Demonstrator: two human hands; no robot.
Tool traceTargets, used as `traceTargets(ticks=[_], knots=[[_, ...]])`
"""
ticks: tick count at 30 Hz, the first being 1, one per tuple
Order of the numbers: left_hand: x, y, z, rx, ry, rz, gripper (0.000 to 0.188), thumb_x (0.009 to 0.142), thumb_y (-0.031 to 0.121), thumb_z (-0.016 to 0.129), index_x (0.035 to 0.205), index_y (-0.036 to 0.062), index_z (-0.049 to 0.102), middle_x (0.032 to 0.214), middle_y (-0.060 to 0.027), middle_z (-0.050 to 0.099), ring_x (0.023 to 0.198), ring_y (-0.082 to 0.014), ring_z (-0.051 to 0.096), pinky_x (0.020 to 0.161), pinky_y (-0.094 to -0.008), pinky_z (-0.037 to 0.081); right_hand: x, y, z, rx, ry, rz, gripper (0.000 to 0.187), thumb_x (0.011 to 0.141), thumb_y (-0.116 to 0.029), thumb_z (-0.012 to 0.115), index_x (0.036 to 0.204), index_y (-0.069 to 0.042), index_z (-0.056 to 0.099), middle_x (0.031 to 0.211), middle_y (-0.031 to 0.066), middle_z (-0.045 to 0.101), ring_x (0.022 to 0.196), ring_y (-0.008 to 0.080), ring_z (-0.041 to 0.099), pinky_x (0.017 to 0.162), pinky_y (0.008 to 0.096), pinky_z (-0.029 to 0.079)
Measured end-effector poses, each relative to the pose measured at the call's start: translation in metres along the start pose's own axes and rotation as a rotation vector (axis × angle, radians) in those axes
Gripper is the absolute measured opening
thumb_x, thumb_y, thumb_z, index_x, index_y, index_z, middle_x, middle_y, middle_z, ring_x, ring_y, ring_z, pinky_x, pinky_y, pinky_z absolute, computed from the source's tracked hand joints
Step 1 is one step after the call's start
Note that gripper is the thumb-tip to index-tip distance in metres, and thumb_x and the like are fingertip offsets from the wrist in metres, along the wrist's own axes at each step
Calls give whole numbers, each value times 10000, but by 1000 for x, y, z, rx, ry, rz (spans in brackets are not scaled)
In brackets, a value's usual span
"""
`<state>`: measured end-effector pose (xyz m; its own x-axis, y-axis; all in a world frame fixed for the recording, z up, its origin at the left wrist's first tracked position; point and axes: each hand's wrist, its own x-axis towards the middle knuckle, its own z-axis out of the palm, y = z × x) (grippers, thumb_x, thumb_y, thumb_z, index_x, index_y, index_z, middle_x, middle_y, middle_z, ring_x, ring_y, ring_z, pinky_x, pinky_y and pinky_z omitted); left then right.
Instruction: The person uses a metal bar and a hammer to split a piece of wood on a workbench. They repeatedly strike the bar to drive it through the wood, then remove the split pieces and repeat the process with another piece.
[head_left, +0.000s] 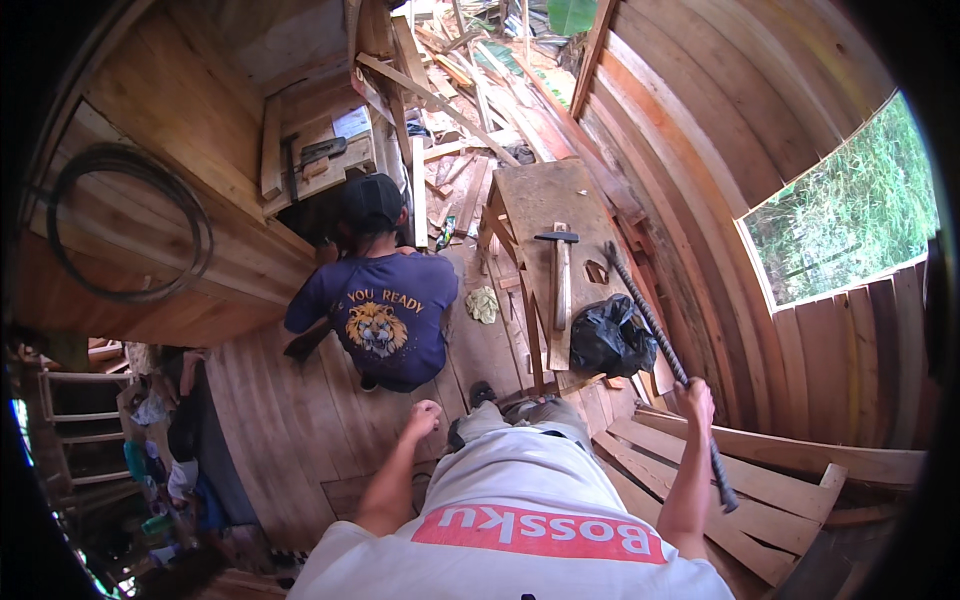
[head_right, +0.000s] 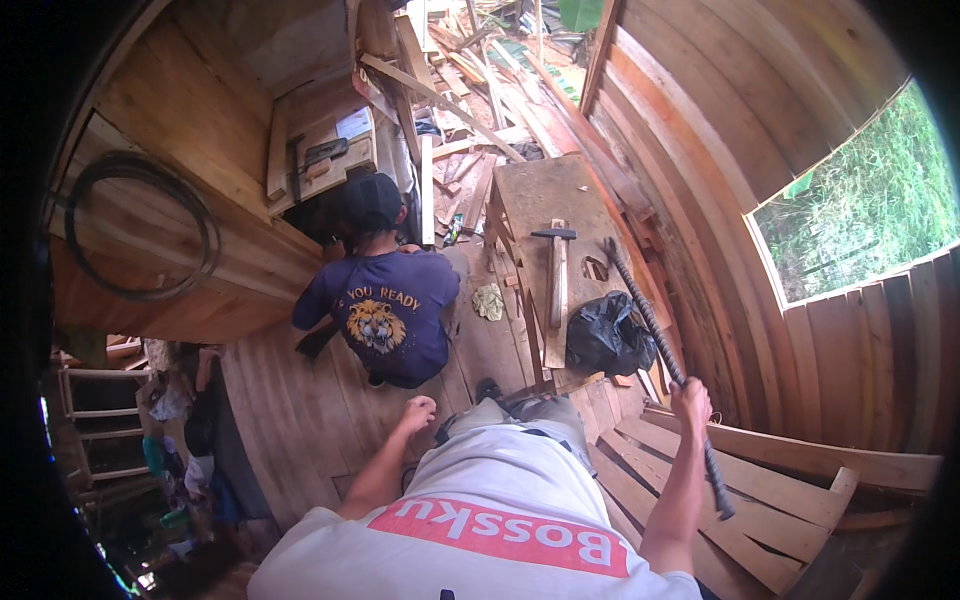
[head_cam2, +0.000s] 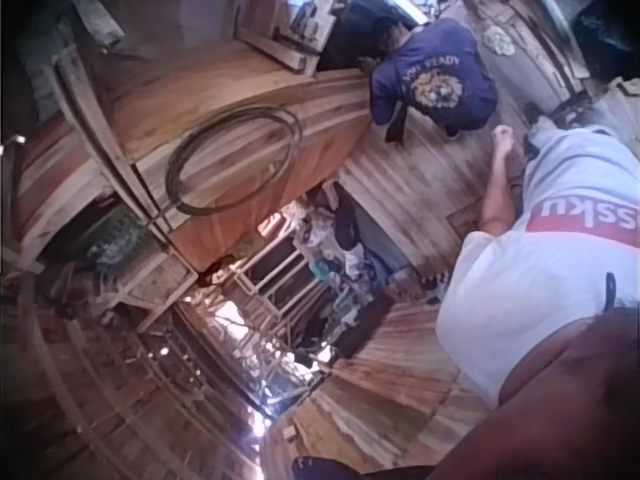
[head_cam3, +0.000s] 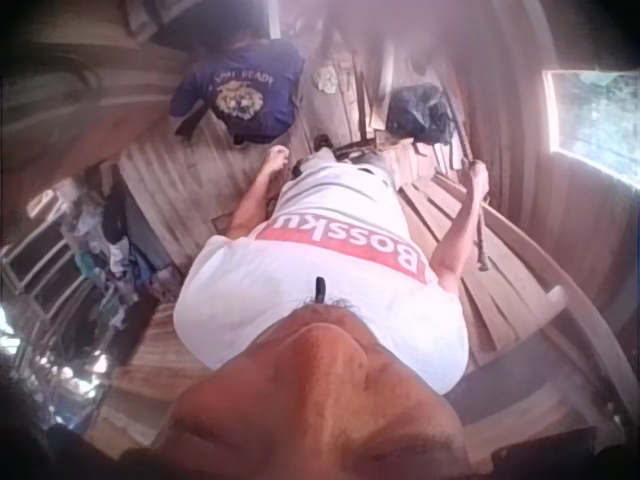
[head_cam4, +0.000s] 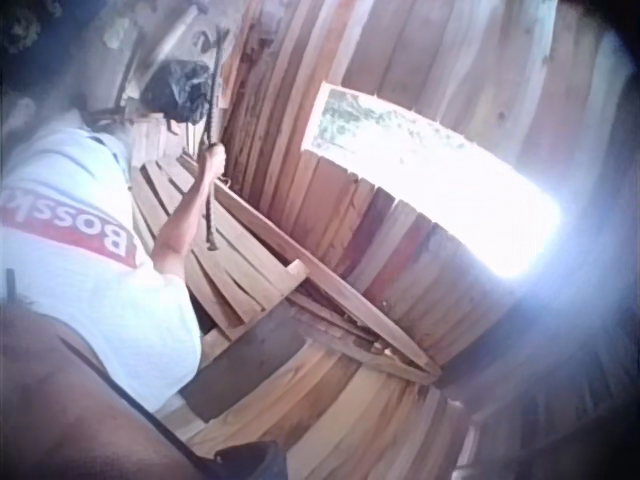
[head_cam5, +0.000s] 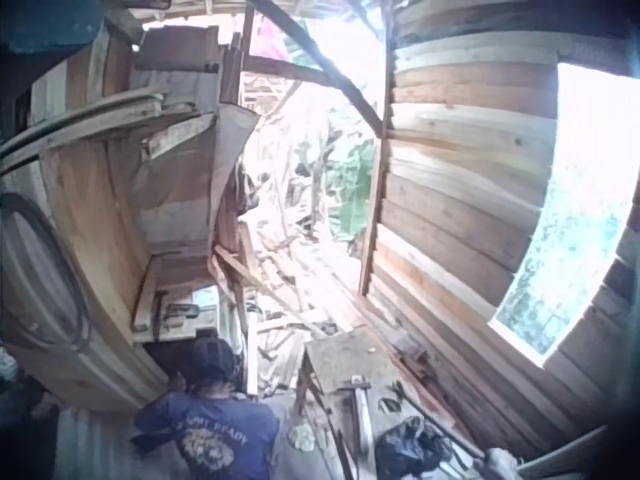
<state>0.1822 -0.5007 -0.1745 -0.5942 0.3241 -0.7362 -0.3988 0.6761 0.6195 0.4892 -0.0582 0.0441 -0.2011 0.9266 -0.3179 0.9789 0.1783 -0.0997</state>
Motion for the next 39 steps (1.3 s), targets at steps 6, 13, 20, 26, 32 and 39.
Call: traceTargets(ticks=[6,13,20,26,32,39], knots=[[8,-27,-26,-76,43,27,160,845,165,600,906,26,652,763,-47,635,589,-122,592,497,-267,466,15,-30,-59,-184,46,-85,365,782,-328,677,1020,-53,647,972,223,654,955,375,624,837,462,484],[4,-82,-33,-23,81,-168,181,831,192,594,898,41,667,760,-58,652,594,-140,613,506,-296,483,72,-65,-131,-428,151,-293,218,720,-244,726,839,-65,690,879,157,671,848,317,654,771,421,514],[8,-103,29,40,143,-94,175,858,191,587,908,48,673,762,-62,650,650,-164,637,552,-302,513,133,-117,-197,-554,149,-651,221,681,-216,748,805,-41,695,830,176,664,833,327,647,763,437,498],[-8,3,108,247,112,57,258,803,252,616,876,15,684,759,-109,676,718,-201,651,669,-346,502,186,-154,-229,-690,167,-850,224,647,-238,757,732,-39,701,773,176,660,740,330,652,680,423,520],[32,81,194,134,65,214,342,806,296,592,1004,21,645,960,-206,659,894,-326,641,790,-393,495,211,-197,-243,-805,222,-925,122,724,-133,659,793,-38,693,802,155,675,792,307,671,700,401,534],[36,160,241,278,84,243,448,826,290,575,1176,14,538,1122,-255,596,1059,-386,572,881,-428,462,227,-230,-239,-752,336,-993,119,676,-113,682,781,-59,700,834,141,682,814,299,670,719,391,531]])
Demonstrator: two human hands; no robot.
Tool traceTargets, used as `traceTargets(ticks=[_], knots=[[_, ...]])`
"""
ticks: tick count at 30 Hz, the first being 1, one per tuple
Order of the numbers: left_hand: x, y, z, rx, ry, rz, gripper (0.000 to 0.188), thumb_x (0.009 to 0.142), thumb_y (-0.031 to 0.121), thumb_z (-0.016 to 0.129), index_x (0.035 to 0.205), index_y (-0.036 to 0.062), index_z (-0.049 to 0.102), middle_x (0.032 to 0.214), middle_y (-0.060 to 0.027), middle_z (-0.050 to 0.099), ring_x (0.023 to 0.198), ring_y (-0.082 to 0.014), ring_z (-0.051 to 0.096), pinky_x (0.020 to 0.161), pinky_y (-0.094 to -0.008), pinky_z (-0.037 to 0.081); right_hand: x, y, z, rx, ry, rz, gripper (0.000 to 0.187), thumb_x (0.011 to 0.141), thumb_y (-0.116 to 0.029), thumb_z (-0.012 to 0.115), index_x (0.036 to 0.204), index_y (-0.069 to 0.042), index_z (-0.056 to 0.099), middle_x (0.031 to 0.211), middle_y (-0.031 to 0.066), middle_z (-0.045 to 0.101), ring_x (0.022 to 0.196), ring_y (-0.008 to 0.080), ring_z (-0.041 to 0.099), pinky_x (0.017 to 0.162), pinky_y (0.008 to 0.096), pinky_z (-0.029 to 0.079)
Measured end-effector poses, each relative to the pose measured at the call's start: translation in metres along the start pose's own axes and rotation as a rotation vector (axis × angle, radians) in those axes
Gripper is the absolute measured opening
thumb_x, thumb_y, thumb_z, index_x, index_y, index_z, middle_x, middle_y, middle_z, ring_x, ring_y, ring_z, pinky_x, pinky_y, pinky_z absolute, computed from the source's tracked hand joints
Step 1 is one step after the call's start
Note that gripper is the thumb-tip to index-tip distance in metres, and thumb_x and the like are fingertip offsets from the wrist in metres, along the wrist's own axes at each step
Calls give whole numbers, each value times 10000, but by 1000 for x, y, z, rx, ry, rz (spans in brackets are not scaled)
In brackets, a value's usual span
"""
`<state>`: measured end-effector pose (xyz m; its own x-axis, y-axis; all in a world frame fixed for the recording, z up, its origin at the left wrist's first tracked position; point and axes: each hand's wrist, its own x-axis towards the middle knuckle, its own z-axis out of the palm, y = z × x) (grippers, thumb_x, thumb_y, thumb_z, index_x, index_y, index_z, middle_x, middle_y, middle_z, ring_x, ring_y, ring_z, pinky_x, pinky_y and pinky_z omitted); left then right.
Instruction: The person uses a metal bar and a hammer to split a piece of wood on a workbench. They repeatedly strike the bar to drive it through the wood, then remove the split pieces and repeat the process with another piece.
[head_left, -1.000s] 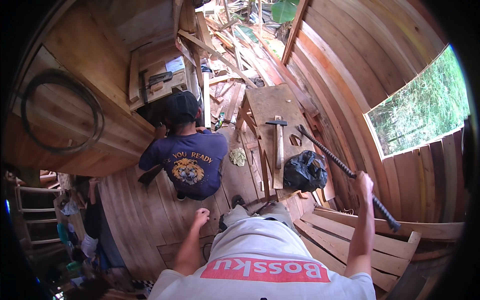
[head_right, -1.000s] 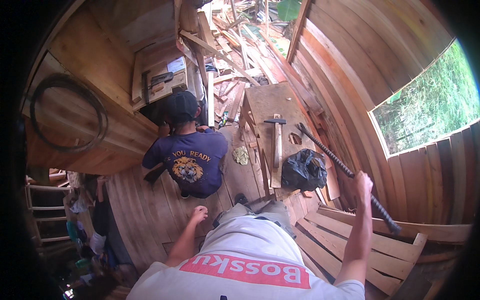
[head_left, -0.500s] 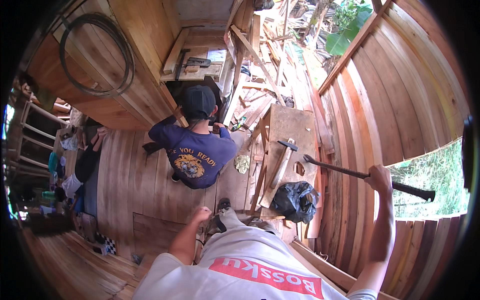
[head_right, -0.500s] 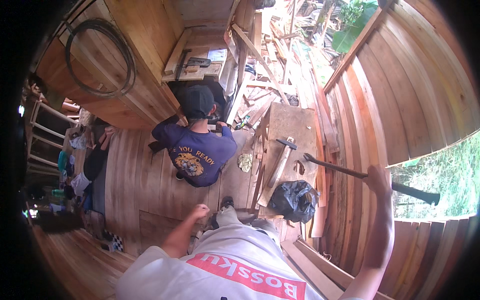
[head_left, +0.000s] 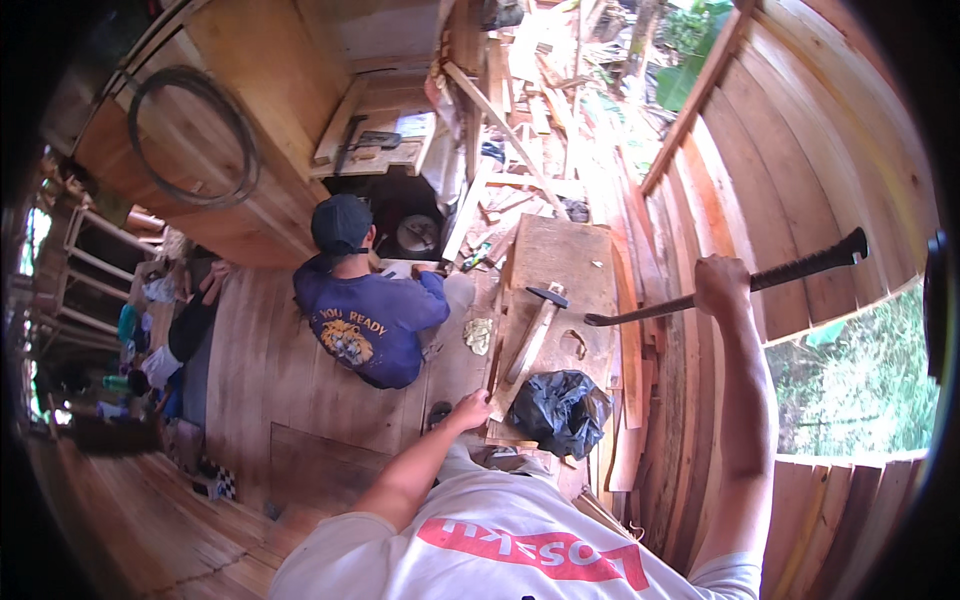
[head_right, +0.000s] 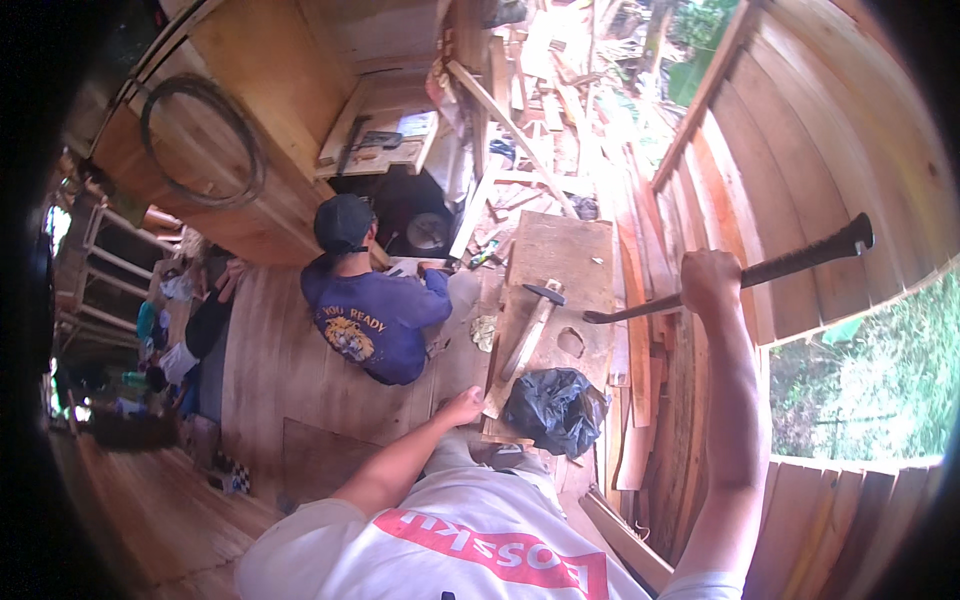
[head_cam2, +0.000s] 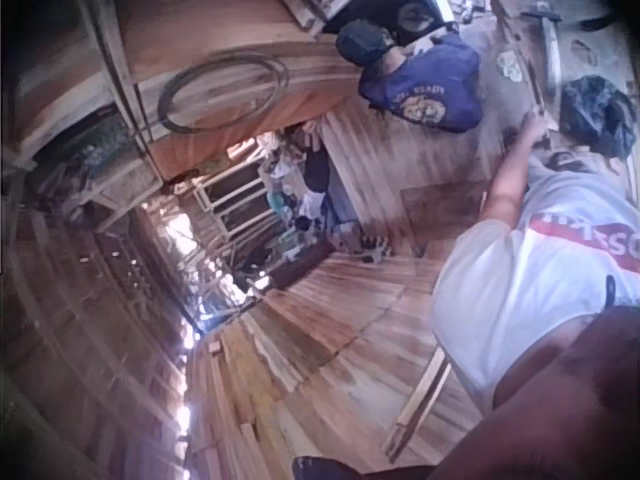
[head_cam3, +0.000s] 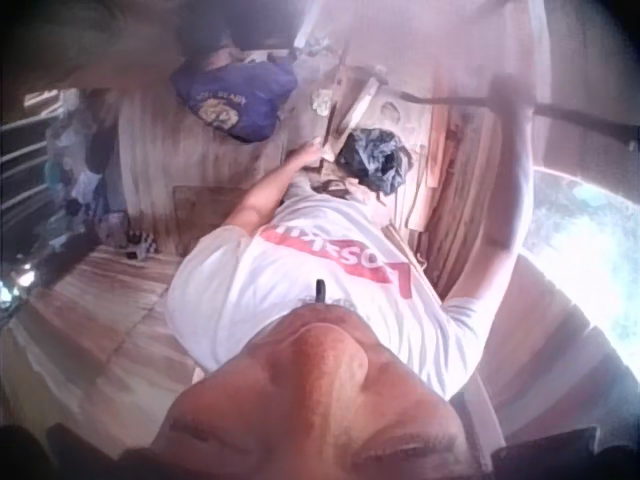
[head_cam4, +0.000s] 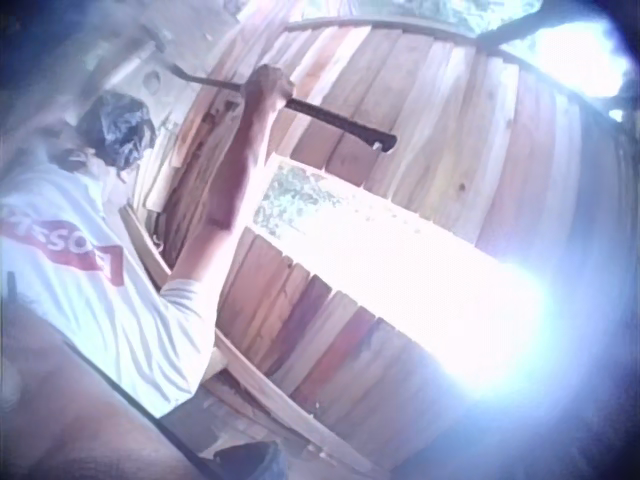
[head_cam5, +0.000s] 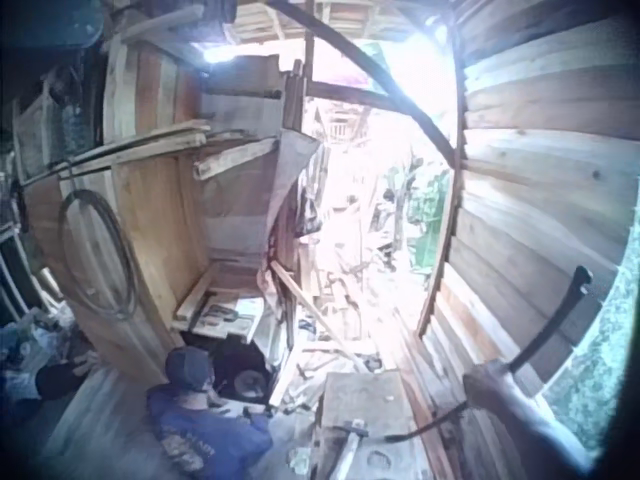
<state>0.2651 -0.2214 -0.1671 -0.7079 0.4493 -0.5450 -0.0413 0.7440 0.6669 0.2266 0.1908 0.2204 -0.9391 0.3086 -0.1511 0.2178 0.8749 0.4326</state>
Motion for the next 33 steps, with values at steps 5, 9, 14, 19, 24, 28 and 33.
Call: traceTargets(ticks=[5,9,14,19,24,28,33], knots=[[6,-9,25,155,131,122,503,803,263,591,1184,-47,483,1100,-286,587,1055,-412,565,893,-449,464,16,-23,-8,13,95,-52,86,676,-84,669,757,-73,698,831,128,683,813,287,669,720,379,524],[6,18,22,120,-50,-128,561,794,262,598,1256,-23,457,1295,-226,490,1177,-360,505,988,-433,412,20,-32,-1,29,184,-45,91,680,-36,621,725,-82,686,808,116,678,812,273,660,745,379,506],[4,27,19,199,19,-191,445,761,183,582,1163,-1,530,1158,-228,593,1057,-380,596,864,-492,490,27,-39,9,-5,357,-163,89,694,-55,598,664,-112,658,750,93,656,769,254,642,726,388,463],[0,30,18,107,-12,-181,416,771,179,563,1144,-4,547,1134,-241,602,1037,-368,608,854,-472,499,34,-41,-3,-97,355,-200,75,720,-86,609,699,-129,668,741,72,662,762,244,652,711,367,461],[9,6,35,373,-120,63,354,760,171,583,1069,-3,590,1083,-224,604,1031,-396,588,859,-480,488,52,-53,-10,-234,266,-207,49,722,-156,659,742,-189,689,752,13,670,792,196,660,703,324,456],[36,-34,62,870,-115,411,208,741,179,599,832,13,686,960,-186,641,945,-328,603,776,-437,508,66,-59,-10,-251,266,-224,60,741,-178,649,768,-195,700,789,-2,683,807,182,664,710,328,450],[24,-9,45,317,-42,224,301,722,222,617,923,-1,642,892,-197,657,900,-340,630,736,-446,513,74,-55,1,-285,302,-210,108,793,-187,598,779,-204,703,803,-12,688,790,157,663,694,319,441]])
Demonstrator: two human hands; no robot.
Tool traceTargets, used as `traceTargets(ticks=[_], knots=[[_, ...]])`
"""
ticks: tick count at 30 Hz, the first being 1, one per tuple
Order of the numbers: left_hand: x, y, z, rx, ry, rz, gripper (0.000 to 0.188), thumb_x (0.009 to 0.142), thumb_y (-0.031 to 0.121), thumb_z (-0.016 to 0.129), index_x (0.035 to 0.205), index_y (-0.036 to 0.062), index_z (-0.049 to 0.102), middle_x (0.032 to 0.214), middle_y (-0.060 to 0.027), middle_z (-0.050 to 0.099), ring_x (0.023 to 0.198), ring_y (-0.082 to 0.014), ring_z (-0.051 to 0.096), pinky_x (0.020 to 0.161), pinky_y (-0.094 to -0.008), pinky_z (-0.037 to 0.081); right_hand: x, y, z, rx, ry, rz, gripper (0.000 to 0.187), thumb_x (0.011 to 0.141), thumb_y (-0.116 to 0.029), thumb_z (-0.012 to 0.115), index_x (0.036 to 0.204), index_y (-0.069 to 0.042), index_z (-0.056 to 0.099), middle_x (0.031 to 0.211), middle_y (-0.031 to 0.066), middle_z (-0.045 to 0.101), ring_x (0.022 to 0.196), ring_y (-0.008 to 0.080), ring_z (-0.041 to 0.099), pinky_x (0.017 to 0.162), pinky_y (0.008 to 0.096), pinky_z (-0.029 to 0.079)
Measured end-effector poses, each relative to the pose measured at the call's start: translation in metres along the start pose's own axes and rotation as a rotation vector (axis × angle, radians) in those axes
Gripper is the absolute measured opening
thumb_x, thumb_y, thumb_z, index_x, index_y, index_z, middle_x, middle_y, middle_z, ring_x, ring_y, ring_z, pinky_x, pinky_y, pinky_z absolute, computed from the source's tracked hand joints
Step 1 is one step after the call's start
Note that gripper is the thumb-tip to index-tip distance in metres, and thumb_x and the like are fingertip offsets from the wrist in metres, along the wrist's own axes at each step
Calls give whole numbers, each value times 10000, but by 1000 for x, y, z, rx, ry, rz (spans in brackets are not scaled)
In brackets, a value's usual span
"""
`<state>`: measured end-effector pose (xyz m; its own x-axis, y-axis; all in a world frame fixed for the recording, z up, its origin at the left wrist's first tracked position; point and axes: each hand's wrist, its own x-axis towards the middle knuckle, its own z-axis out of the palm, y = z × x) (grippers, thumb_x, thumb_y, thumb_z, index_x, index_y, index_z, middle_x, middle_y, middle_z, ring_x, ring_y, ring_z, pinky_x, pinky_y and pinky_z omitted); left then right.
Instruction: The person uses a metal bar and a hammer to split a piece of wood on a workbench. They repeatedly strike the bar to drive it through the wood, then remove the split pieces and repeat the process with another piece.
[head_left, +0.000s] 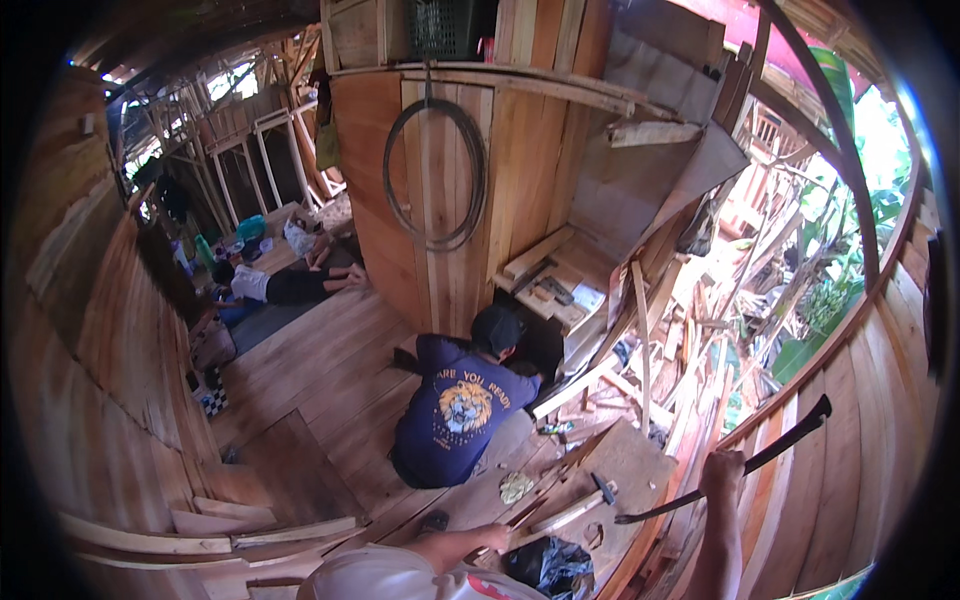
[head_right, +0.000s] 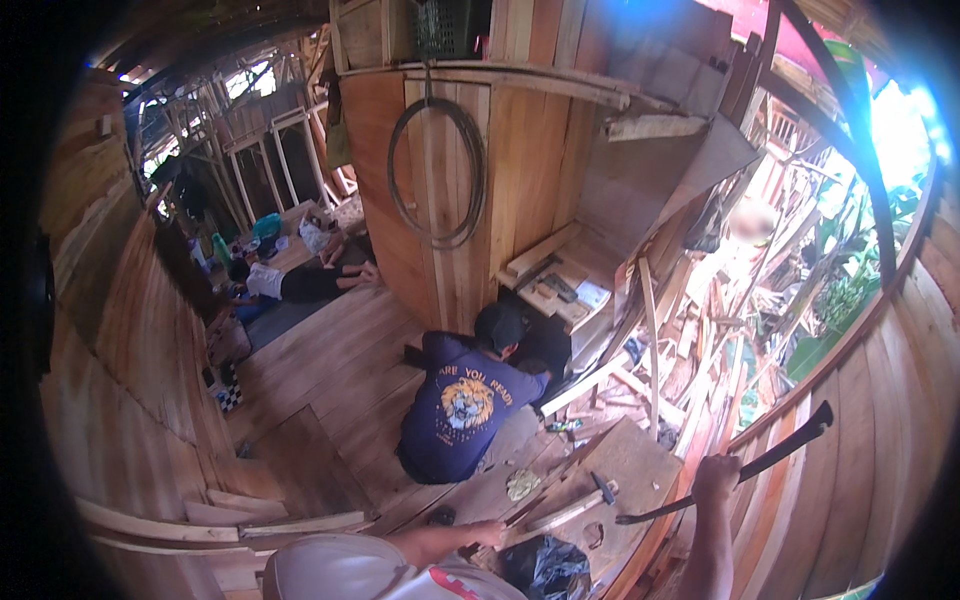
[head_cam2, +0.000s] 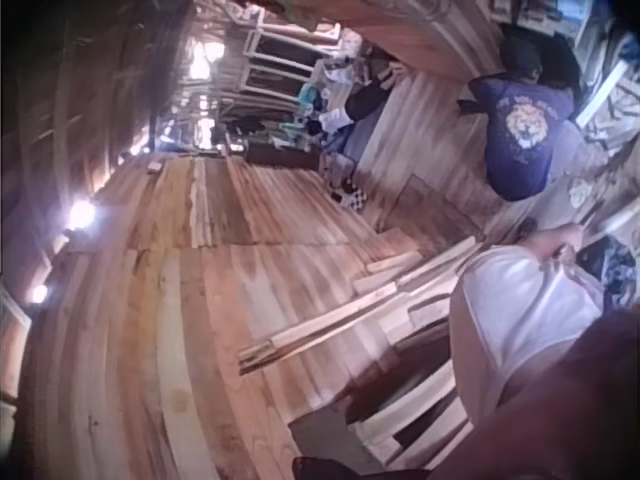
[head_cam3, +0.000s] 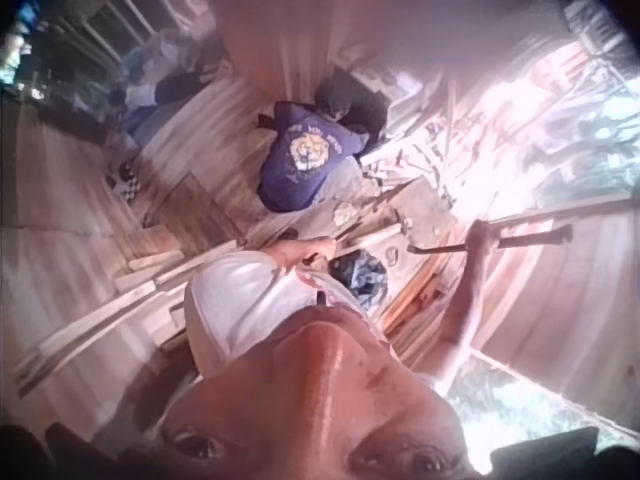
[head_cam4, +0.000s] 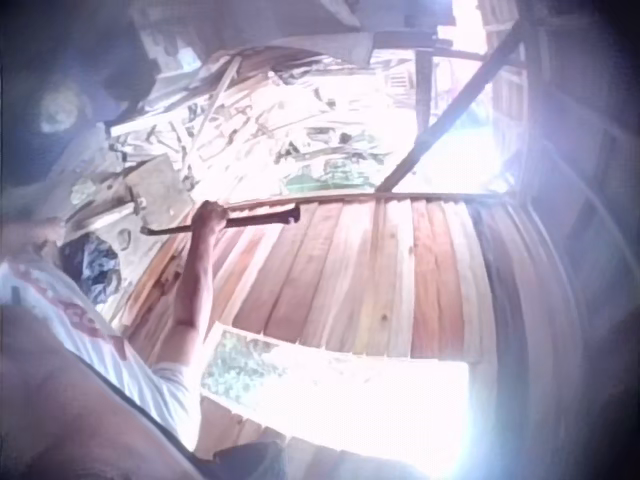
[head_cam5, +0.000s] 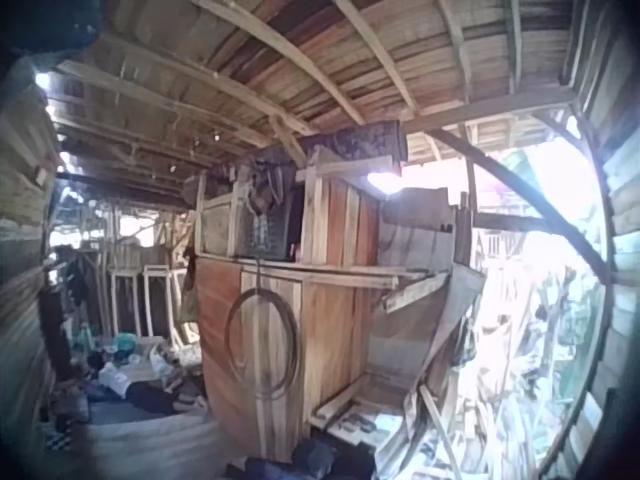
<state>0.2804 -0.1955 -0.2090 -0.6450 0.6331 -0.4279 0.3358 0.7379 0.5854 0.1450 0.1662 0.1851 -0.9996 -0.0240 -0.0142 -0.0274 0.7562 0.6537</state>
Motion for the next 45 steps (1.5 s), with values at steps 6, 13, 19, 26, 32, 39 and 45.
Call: traceTargets(ticks=[6,13,19,26,32,39,45], knots=[[-62,21,-60,-41,-43,-303,290,770,160,552,993,-13,619,991,-231,648,905,-379,640,784,-456,509,17,-28,-38,-51,-154,-34,91,795,-247,628,827,-206,703,854,-23,689,823,144,653,725,327,427],[-155,-3,-51,-159,-165,-427,263,772,148,564,978,-1,630,1012,-219,647,934,-361,635,822,-443,495,24,-48,-56,-128,-124,-80,137,860,-227,567,852,-230,704,801,-41,689,826,130,656,719,325,416],[-182,-23,-10,-171,-176,-515,240,773,137,575,966,9,639,1029,-210,647,958,-345,632,854,-433,483,22,-54,-58,-139,22,-147,128,848,-238,578,858,-227,705,804,-44,689,809,127,657,705,316,419],[-147,-65,59,-75,38,-468,255,777,146,546,967,-5,626,1036,-229,639,990,-355,619,895,-441,468,17,-35,-44,-161,45,-122,82,804,-244,625,817,-237,706,803,-49,688,781,138,660,682,308,424],[-152,-91,79,-93,294,-511,341,790,162,484,1037,-40,604,1024,-271,626,990,-392,611,885,-453,472,8,-25,-37,-148,22,-113,70,805,-255,633,830,-237,696,809,-58,676,813,127,644,670,302,414],[-144,-49,32,-321,34,-494,512,804,344,493,1019,-104,616,1030,-295,623,971,-391,623,858,-443,475,3,-15,-13,-84,65,-45,51,769,-200,646,769,-205,697,778,-15,680,802,150,649,691,319,409],[-202,14,-27,-432,-41,-367,554,788,401,534,1033,-88,619,1009,-287,633,929,-372,637,807,-437,489,7,-22,-1,-42,100,-11,71,761,-165,637,762,-185,705,791,8,688,804,164,652,706,324,407]])
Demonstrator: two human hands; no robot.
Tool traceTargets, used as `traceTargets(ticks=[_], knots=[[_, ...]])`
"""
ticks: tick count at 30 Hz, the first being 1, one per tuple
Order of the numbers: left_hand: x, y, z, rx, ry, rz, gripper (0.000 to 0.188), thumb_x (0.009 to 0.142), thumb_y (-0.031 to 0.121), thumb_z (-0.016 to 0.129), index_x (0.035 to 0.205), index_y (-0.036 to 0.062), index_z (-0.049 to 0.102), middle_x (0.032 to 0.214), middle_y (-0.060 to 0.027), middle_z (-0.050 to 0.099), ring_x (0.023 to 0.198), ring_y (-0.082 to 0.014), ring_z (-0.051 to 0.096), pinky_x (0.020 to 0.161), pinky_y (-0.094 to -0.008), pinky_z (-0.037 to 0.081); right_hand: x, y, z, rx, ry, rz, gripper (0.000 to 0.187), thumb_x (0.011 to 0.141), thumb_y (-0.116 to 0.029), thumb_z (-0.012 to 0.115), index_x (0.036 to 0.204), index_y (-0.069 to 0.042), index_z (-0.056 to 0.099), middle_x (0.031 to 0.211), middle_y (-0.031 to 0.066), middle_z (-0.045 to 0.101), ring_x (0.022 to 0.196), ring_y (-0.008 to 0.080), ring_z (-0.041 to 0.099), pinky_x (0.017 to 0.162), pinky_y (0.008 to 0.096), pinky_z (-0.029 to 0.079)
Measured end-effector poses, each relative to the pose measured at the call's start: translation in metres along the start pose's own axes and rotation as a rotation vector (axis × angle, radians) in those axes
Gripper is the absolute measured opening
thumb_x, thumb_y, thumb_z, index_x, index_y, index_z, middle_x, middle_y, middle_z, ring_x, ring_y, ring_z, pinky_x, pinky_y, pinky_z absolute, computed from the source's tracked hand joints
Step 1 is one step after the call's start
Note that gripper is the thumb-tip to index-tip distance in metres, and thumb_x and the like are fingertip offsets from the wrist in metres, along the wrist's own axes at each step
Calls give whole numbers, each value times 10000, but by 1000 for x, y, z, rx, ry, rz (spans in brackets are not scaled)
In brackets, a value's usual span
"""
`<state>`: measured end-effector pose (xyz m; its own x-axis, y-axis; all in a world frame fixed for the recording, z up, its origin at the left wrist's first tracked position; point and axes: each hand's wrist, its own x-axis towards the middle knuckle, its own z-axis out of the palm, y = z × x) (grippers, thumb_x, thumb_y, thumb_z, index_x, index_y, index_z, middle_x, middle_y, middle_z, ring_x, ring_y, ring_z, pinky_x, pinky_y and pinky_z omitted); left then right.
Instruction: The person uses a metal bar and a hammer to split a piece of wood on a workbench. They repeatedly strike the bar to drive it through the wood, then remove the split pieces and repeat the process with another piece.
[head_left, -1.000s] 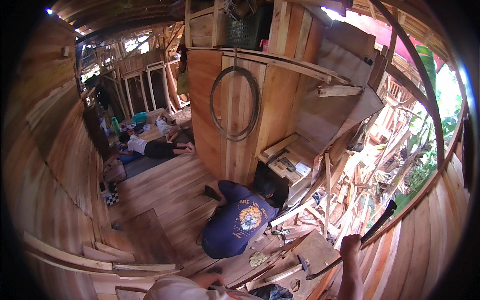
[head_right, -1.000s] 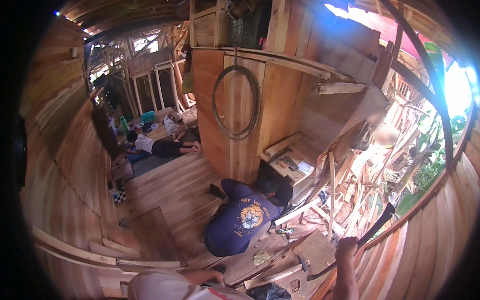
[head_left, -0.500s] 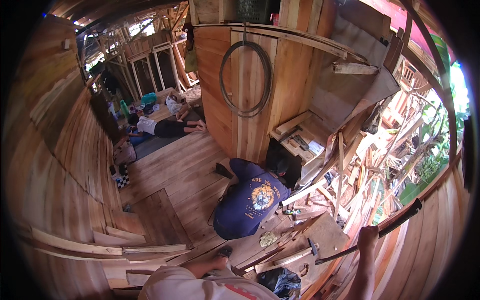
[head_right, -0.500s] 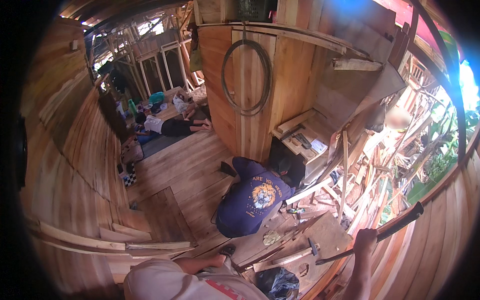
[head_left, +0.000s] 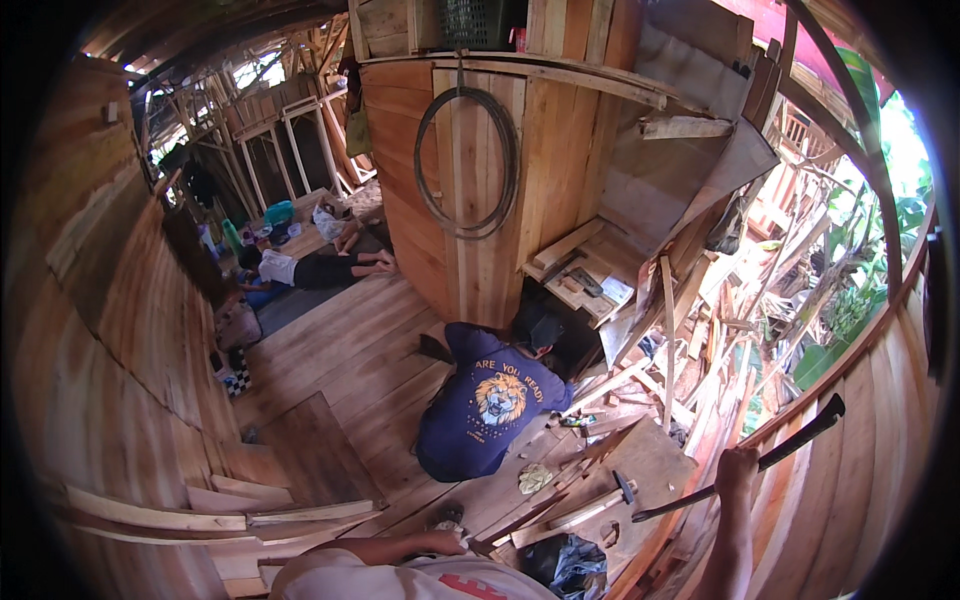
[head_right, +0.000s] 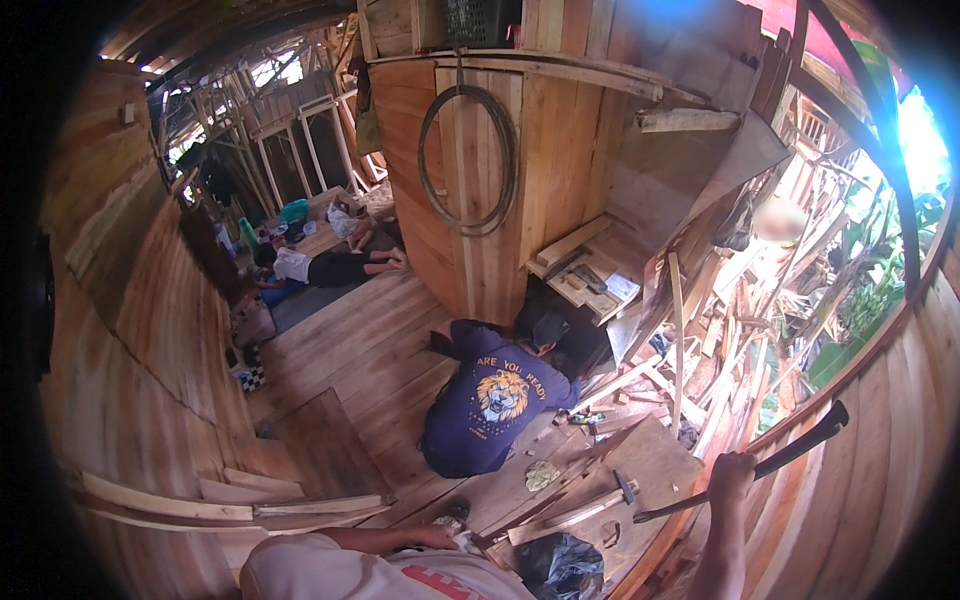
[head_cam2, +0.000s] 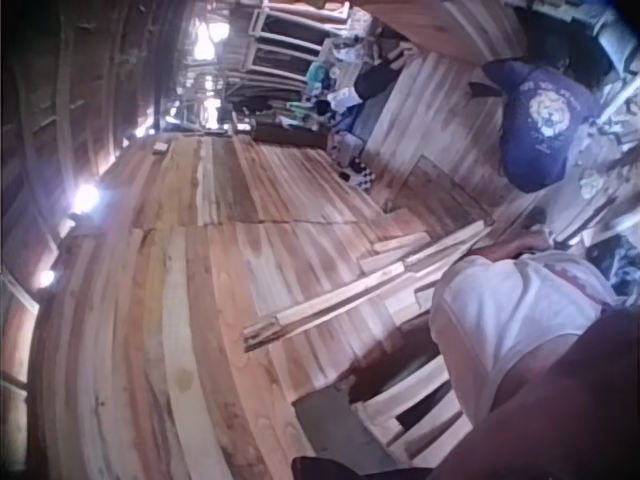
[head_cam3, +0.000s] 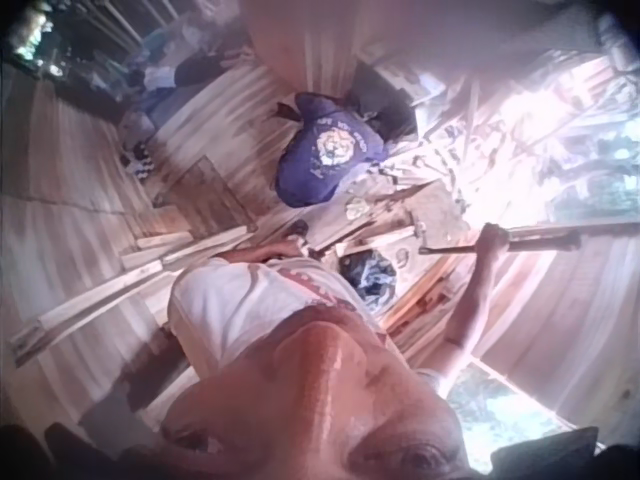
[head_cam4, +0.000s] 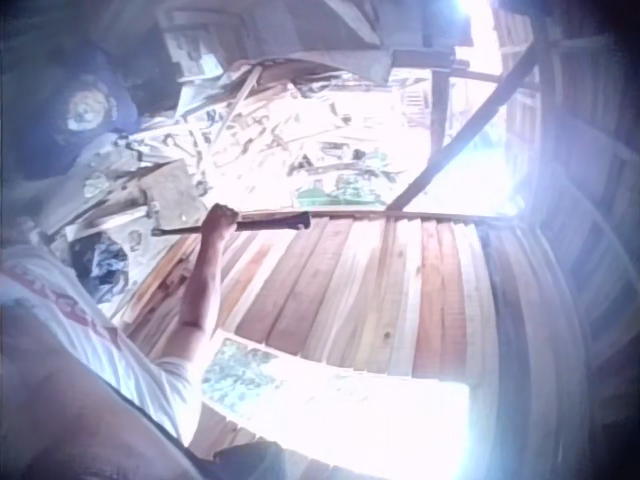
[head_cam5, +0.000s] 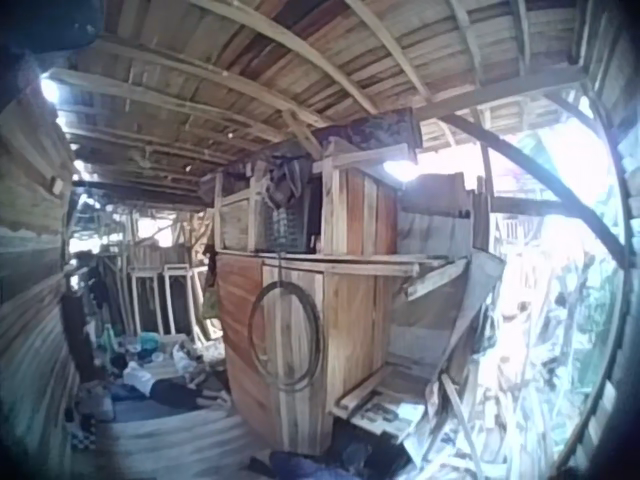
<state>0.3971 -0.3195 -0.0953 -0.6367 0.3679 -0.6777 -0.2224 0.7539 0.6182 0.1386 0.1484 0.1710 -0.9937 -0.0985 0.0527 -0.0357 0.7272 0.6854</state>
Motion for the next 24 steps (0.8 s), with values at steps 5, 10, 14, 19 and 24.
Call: traceTargets(ticks=[5,10,14,19,24], knots=[[-3,-10,1,4,94,-75,595,755,433,576,1083,-62,613,1032,-273,636,935,-366,636,811,-416,489,0,1,-20,-66,-55,-26,109,817,-184,601,811,-217,705,788,-43,680,798,141,648,689,306,416],[-13,-14,-11,0,87,-88,555,743,451,610,1015,-32,628,981,-234,644,911,-328,625,773,-430,474,-11,6,-13,41,-18,90,111,754,-113,598,801,-133,696,814,48,680,853,196,643,774,347,421],[21,-103,26,-13,93,-56,482,764,458,639,914,0,634,870,-170,665,809,-254,620,703,-397,475,-9,6,47,145,81,167,114,745,-73,559,726,-136,653,734,68,648,789,216,642,694,389,432],[7,-164,69,-167,70,-112,460,764,424,661,944,0,663,928,-187,668,829,-268,634,748,-385,491,-35,14,26,81,-50,164,88,643,-129,728,719,-136,684,801,65,672,815,213,653,738,324,479],[-29,-196,87,-281,66,-165,418,835,390,621,1003,7,636,916,-119,654,813,-211,605,724,-355,480,-63,11,-31,155,-221,200,103,669,-94,701,767,-125,701,864,82,690,838,238,667,747,340,515]])
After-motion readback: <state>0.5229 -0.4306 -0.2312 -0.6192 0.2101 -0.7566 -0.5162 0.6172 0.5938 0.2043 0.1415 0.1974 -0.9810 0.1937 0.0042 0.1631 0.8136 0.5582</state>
